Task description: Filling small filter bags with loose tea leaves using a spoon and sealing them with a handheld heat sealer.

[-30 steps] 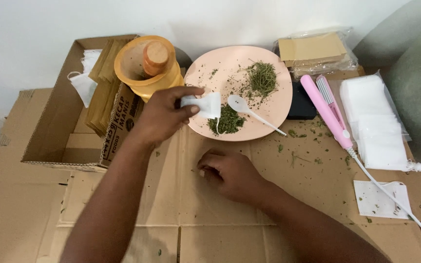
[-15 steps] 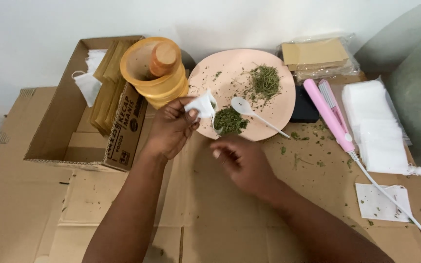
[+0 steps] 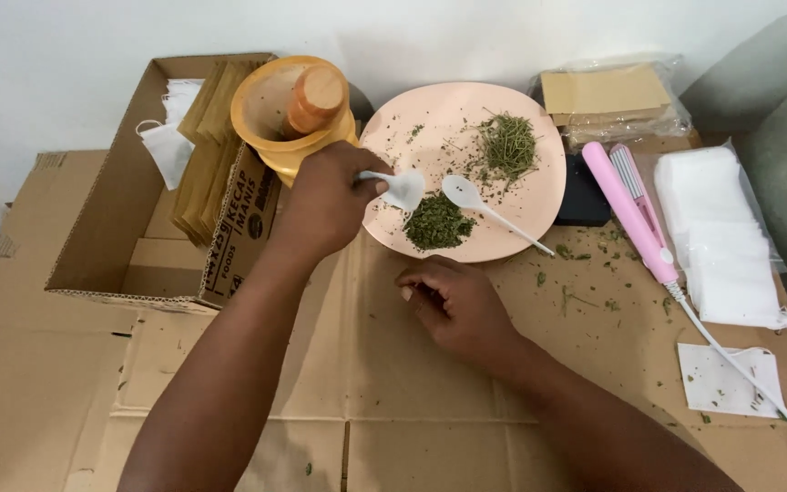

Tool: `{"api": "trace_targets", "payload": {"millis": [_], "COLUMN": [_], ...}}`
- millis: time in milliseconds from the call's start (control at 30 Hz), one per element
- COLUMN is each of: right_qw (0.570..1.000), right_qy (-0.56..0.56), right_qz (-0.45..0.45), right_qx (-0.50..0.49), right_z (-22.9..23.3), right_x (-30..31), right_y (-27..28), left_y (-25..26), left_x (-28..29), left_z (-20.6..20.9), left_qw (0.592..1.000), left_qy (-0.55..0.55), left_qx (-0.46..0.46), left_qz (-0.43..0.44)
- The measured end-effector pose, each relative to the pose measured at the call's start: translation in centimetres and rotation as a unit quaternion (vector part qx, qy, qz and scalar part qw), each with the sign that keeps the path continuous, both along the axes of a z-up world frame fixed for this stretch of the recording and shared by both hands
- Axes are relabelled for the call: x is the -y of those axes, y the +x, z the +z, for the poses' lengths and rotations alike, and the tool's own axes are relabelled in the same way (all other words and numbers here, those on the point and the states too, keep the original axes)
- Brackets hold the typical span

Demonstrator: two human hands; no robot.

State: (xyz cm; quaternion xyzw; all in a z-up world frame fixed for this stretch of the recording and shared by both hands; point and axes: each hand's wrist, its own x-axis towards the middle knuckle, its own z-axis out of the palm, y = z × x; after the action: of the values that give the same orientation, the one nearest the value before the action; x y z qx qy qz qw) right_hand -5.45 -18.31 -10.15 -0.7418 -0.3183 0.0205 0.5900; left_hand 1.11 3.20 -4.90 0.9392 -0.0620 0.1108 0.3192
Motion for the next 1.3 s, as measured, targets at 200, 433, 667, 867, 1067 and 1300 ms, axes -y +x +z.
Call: {"api": "trace_targets", "payload": {"millis": [200,433,667,867,1067,1300], "right_qw": [1.0,1.0,1.0,0.997,0.983,0.976], "right_qy": [-0.009,-0.006,-0.008,0.039,0.123,0.116], "right_qz": [0.005,-0.009,0.008,-0.051,-0.132,-0.171], "right_qx": [0.006,-0.013,0.005,0.031,0.033,0.069], "right_z": [0.8,0.0,0.6,0.8,2.6,3.8], "right_x": [-0.2,0.0,0.1,0.7,1.4,1.0], "right_y": [-0.1,-0.4,-0.1,0.7,1.0,1.1], "left_y": [0.2,0.1,-1.4,-2.9,-3.0,-5.1], "left_x": [1.3,1.7,1.9,3.4,5.5,9.4], "left_z": [1.4,1.7,1.3,-3.7,-8.6,-4.8], "left_qw": [0.999,0.997,0.989,0.822,0.668,0.605], "left_qy": [0.019,0.008,-0.134,-0.567,-0.741,-0.786], "left_qx": [-0.032,-0.066,-0.057,-0.036,0.025,0.036], "left_qz": [-0.03,-0.025,-0.035,-0.038,-0.061,-0.122]}}
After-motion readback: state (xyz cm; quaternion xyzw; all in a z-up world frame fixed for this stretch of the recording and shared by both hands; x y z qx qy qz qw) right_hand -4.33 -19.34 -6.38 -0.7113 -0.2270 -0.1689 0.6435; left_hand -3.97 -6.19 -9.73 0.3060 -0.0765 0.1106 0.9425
